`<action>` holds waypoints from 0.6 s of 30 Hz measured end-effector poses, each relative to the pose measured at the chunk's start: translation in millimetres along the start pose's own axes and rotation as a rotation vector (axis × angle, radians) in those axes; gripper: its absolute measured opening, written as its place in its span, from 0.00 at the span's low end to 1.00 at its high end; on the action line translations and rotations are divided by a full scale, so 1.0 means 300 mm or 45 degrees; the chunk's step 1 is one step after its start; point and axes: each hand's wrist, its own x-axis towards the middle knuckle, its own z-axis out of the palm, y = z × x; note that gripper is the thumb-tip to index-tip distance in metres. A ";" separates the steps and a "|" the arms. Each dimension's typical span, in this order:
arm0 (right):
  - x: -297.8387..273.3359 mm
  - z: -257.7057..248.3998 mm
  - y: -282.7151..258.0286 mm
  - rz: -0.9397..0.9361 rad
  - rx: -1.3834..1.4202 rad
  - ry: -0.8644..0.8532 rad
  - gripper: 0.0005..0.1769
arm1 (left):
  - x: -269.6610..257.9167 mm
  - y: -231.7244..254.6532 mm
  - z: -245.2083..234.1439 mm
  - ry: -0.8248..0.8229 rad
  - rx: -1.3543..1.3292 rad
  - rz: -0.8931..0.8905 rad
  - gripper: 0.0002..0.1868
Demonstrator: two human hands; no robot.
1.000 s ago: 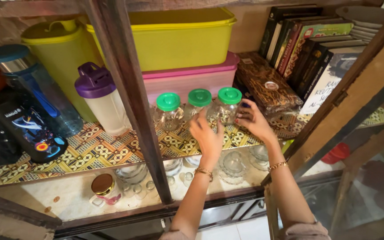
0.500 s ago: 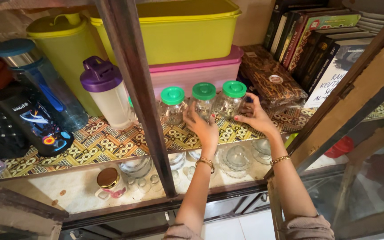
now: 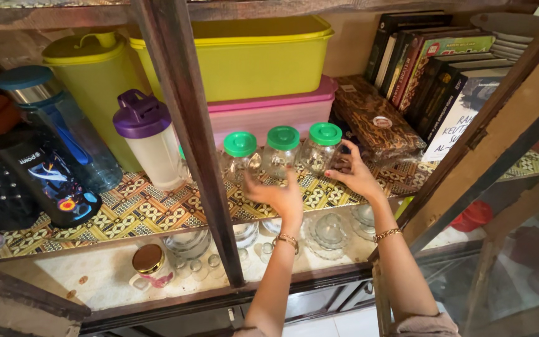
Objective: The person cleans multiple bottles, jars, and a mug using a pink cloth and then places them inside a cabinet.
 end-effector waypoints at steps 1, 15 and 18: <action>-0.001 0.000 -0.001 0.008 -0.008 0.006 0.58 | 0.000 0.002 0.000 0.058 0.010 -0.010 0.49; 0.003 -0.005 0.016 -0.014 -0.053 -0.014 0.59 | 0.065 0.023 -0.043 0.109 -0.144 -0.221 0.34; 0.006 -0.004 0.015 -0.014 -0.043 -0.017 0.59 | 0.045 0.032 -0.049 0.041 -0.044 -0.061 0.38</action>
